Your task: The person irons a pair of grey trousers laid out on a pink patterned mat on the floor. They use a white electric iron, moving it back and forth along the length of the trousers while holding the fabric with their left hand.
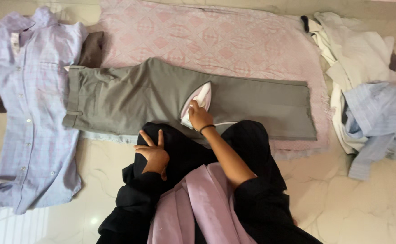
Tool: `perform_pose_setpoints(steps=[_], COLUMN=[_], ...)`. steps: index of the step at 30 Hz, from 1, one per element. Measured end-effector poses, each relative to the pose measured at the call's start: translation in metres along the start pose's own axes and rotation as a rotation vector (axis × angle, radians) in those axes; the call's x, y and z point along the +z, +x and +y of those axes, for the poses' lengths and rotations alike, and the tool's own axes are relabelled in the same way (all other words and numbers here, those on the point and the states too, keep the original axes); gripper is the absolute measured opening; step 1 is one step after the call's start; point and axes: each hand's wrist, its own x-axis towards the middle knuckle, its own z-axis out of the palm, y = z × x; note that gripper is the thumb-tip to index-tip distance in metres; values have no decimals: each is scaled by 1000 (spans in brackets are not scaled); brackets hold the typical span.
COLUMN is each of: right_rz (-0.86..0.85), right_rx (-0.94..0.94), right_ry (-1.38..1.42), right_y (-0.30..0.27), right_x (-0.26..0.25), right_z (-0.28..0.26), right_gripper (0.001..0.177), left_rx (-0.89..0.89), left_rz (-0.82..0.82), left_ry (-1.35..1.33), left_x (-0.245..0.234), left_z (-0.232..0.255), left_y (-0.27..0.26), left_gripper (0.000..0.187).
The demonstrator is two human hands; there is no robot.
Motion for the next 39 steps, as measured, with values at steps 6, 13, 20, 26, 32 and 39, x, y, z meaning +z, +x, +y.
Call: perform_pose_setpoints(steps=[6, 13, 20, 26, 32, 39], right_rz=[-42, -80, 191, 196, 96, -85], right_rx=[-235, -245, -221, -146, -228, -231], right_ry=[-173, -136, -39, 4, 38, -65], right_y=[-77, -132, -50, 49, 0, -114], right_x=[-48, -80, -58, -39, -41, -63], right_z=[-11, -4, 33, 26, 25, 17], right_gripper=[43, 56, 50, 61, 66, 62], left_rx=[25, 10, 121, 89, 31, 90], left_rz=[-50, -95, -108, -56, -73, -41], left_ry=[2, -5, 175, 82, -107, 34], left_x=[-5, -14, -15, -13, -14, -9], left_z=[-4, -1, 0, 0, -3, -3], left_y=[-5, -7, -3, -5, -2, -5], left_gripper=[180, 179, 157, 167, 180, 175])
